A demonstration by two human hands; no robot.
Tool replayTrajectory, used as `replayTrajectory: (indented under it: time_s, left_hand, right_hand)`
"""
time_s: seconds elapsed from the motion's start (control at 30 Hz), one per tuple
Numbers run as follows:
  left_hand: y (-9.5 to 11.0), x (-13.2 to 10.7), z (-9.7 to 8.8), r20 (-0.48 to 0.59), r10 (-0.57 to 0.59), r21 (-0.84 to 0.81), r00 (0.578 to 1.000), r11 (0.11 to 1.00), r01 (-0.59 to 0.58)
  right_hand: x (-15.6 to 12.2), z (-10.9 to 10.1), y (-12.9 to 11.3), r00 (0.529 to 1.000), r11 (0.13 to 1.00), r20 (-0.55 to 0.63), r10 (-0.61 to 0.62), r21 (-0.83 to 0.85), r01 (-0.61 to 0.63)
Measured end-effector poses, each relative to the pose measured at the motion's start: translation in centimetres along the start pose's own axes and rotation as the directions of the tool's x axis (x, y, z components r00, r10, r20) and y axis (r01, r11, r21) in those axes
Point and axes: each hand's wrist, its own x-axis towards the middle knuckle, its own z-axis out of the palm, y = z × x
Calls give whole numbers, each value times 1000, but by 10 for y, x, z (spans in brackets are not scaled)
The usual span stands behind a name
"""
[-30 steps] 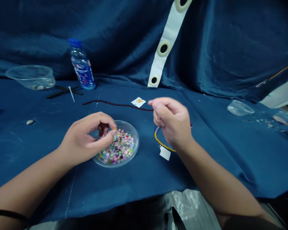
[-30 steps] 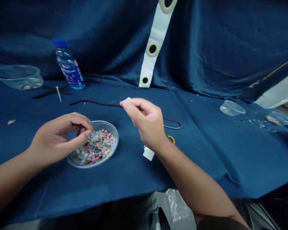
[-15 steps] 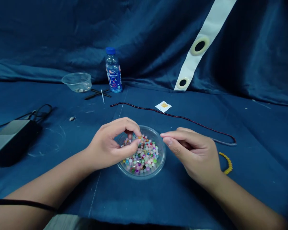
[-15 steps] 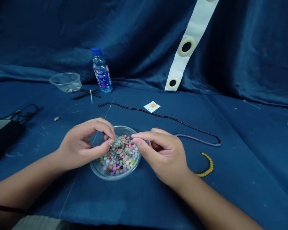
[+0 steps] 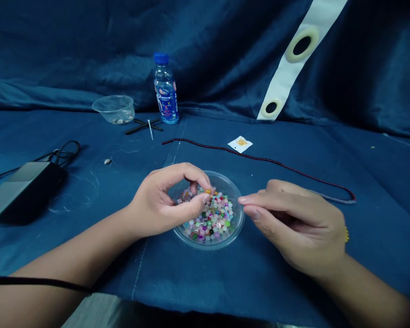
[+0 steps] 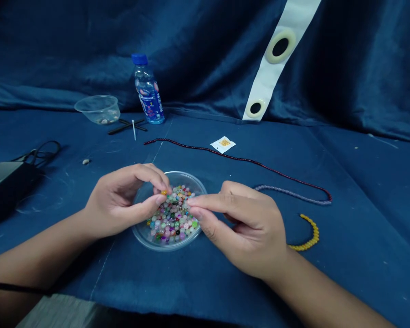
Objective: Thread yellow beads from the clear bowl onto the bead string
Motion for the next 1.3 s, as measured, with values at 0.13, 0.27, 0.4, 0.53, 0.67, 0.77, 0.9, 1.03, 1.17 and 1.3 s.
replayTrajectory:
  time_s: [0.13,0.27,0.4,0.53,0.67,0.77,0.9,1.03,1.17,1.3]
  left_hand:
    - [-1,2,-2,-2,69,30,998,997,-69]
    - [2,2,-2,-21,15,-16,1000,1000,-16]
    - [4,1,-1,-20,-50,-37,999,998,49]
    - [4,0,-1,-20,-78,-52,997,996,77]
    - [4,-1,-1,-12,-96,-97,995,991,95]
    - [3,0,-2,3,-80,-114,997,990,80]
    - [3,3,-4,-16,2,-49,1000,999,-3]
    - [2,1,-4,-12,-38,-92,999,995,37]
    - [1,-2,-4,2,-73,-105,997,992,73]
    - [0,-3,-3,-4,-94,-114,996,989,93]
  right_hand:
    - [0,2,-1,999,999,5,-42,0,42]
    - [1,2,-1,999,999,6,-40,-14,40]
    - [2,2,-2,999,998,21,-49,-25,50]
    - [2,3,-3,998,997,18,-64,-31,64]
    - [3,3,-3,998,998,12,-59,-38,60]
    - [3,3,-2,998,998,21,-56,-38,57]
    - [2,3,-2,998,998,17,-59,-29,59]
    - [1,3,-3,998,998,7,-59,-21,59]
    - [0,4,-3,998,998,7,-61,-15,61]
    - [0,5,-2,998,998,7,-64,-9,64]
